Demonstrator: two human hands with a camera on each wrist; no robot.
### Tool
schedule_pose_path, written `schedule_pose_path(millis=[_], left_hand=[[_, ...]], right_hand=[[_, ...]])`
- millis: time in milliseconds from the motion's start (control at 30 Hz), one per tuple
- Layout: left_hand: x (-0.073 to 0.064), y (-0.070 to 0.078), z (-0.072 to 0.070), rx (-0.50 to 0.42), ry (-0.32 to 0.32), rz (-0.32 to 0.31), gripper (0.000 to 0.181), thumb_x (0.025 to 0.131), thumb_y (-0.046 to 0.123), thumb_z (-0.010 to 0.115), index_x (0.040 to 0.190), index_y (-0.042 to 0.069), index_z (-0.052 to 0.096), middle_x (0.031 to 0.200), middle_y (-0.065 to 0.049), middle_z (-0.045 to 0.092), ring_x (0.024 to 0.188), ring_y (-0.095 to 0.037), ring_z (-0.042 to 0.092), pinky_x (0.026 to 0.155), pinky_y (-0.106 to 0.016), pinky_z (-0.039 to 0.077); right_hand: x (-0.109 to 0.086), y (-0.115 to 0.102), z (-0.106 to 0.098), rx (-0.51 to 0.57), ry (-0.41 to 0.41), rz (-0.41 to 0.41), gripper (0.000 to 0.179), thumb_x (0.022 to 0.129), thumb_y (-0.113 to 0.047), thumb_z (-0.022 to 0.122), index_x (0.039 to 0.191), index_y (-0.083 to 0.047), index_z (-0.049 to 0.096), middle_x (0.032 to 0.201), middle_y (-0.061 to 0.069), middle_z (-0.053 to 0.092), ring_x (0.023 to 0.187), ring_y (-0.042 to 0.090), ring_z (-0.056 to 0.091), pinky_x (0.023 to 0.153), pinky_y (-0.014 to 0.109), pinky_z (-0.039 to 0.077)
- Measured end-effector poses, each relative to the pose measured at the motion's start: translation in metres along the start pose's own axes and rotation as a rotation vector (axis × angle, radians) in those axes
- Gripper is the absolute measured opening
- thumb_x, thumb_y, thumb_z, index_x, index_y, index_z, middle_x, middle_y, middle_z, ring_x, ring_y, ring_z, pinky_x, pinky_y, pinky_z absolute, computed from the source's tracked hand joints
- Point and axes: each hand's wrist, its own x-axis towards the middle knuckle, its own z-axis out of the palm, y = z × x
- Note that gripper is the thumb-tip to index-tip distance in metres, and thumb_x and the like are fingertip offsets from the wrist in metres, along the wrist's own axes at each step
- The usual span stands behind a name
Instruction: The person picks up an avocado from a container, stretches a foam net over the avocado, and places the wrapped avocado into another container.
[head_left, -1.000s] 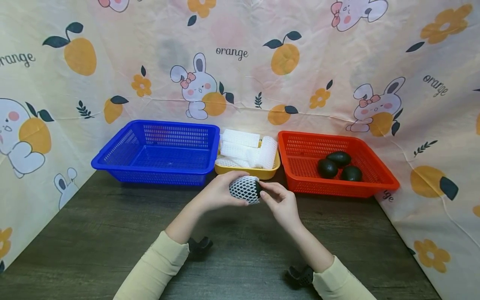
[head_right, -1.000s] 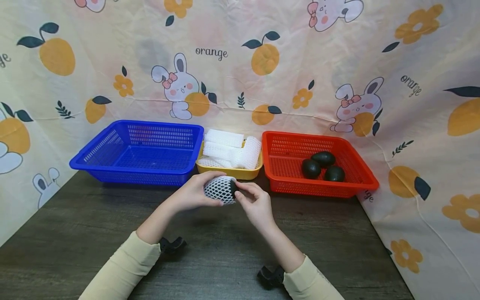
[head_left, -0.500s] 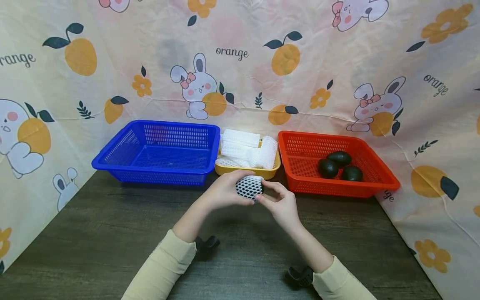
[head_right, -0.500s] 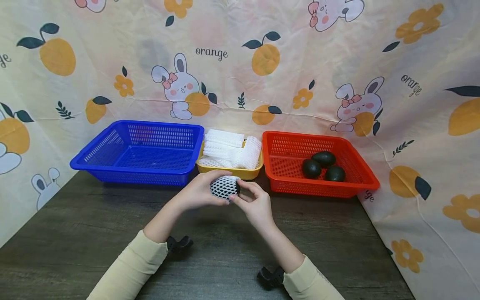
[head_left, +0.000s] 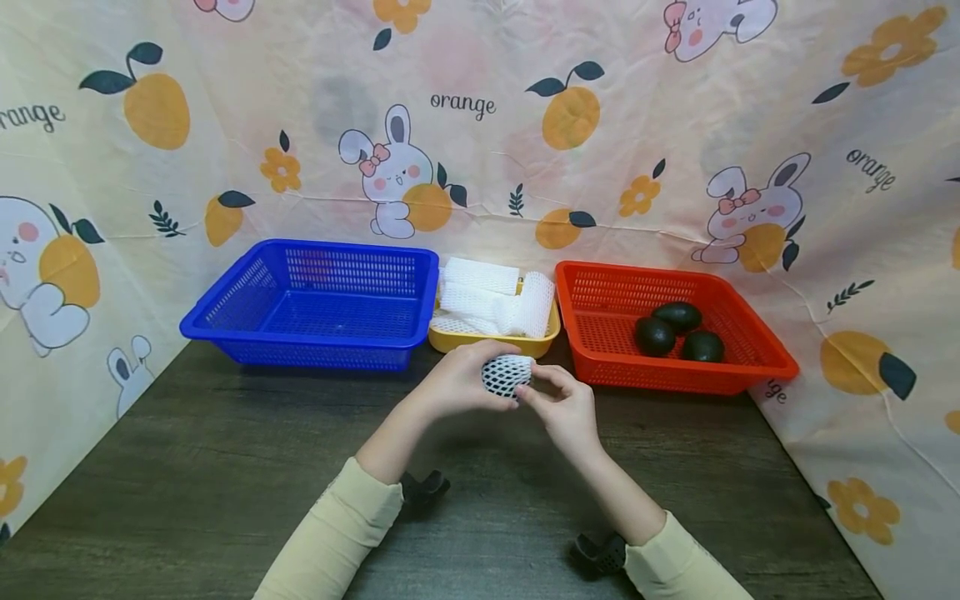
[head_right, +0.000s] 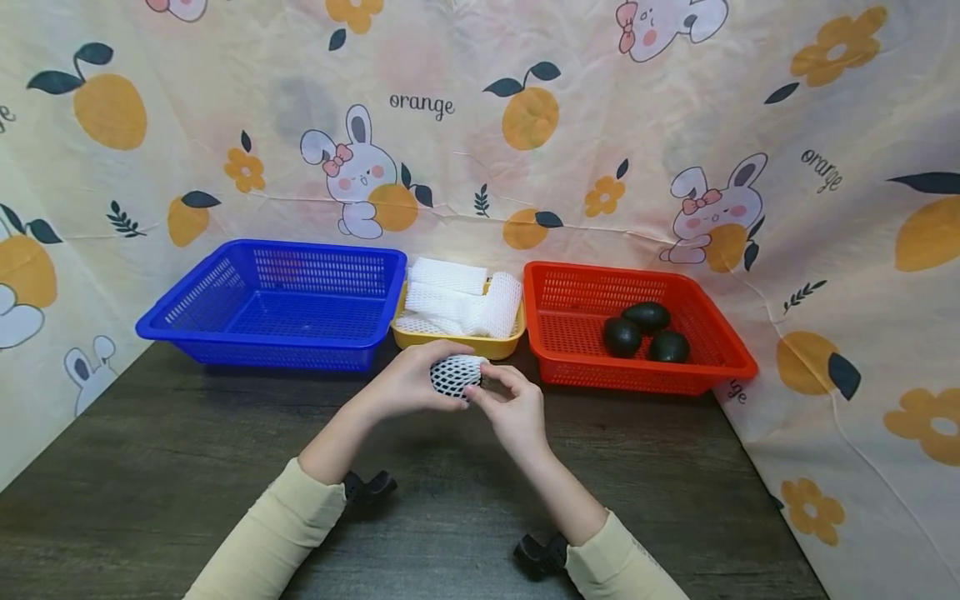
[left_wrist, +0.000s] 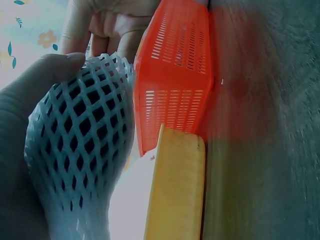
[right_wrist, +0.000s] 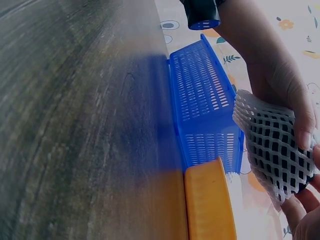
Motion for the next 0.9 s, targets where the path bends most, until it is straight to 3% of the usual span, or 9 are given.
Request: schedule_pose_path(millis=[133,233,433,600,733,900], left_hand=[[0.002,0.003,0.0,-0.008,-0.019,-0.009,0.069,0.07,0.032,0.085,0.129,0.011,0.059,0.117,-0.001,0.062,0.097,-0.014,0.057,0.087,-0.034,0.047],[0.004,0.004,0.001,-0.007,-0.023,-0.015,0.069,0.07,0.033,0.085,0.13,0.012,0.058,0.117,0.0,0.062,0.097,-0.014,0.057,0.087,-0.033,0.047],[0.005,0.004,0.003,0.013,-0.03,-0.006,0.075,0.07,0.033,0.085,0.134,0.012,0.054,0.123,-0.002,0.06,0.103,-0.015,0.056,0.091,-0.034,0.045],[0.005,0.007,0.006,0.019,-0.052,0.028,0.082,0.07,0.032,0.086,0.14,0.013,0.048,0.126,-0.004,0.059,0.102,-0.015,0.057,0.091,-0.033,0.046],[0.003,0.008,0.007,0.015,-0.036,0.035,0.087,0.07,0.03,0.085,0.144,0.013,0.042,0.134,-0.005,0.054,0.106,-0.017,0.056,0.091,-0.035,0.046],[0.004,0.008,0.007,0.008,-0.015,0.029,0.094,0.069,0.032,0.086,0.147,0.015,0.036,0.134,-0.004,0.052,0.109,-0.016,0.054,0.093,-0.036,0.045]], right_hand=[[-0.003,-0.016,0.001,-0.053,0.04,-0.013,0.027,0.077,0.011,0.073,0.103,0.013,0.067,0.097,0.016,0.067,0.081,0.011,0.063,0.068,0.021,0.053],[-0.003,-0.026,0.002,-0.053,0.06,0.028,0.033,0.077,0.01,0.073,0.108,0.011,0.064,0.1,0.017,0.066,0.081,0.017,0.064,0.068,0.023,0.054],[0.003,-0.01,-0.003,-0.104,0.058,0.051,0.057,0.08,0.0,0.075,0.129,0.001,0.048,0.12,0.019,0.053,0.104,0.028,0.052,0.083,0.035,0.048],[0.006,-0.004,-0.007,-0.132,-0.025,0.133,0.057,0.085,-0.011,0.073,0.136,-0.008,0.047,0.13,0.014,0.051,0.111,0.027,0.053,0.086,0.037,0.048],[0.006,-0.002,-0.007,-0.092,-0.112,0.212,0.056,0.087,-0.01,0.07,0.138,-0.004,0.048,0.126,0.019,0.056,0.103,0.026,0.061,0.075,0.03,0.054],[0.005,-0.001,-0.005,-0.004,-0.121,0.264,0.049,0.087,-0.007,0.07,0.133,-0.003,0.052,0.121,0.021,0.058,0.095,0.022,0.063,0.07,0.029,0.055]])
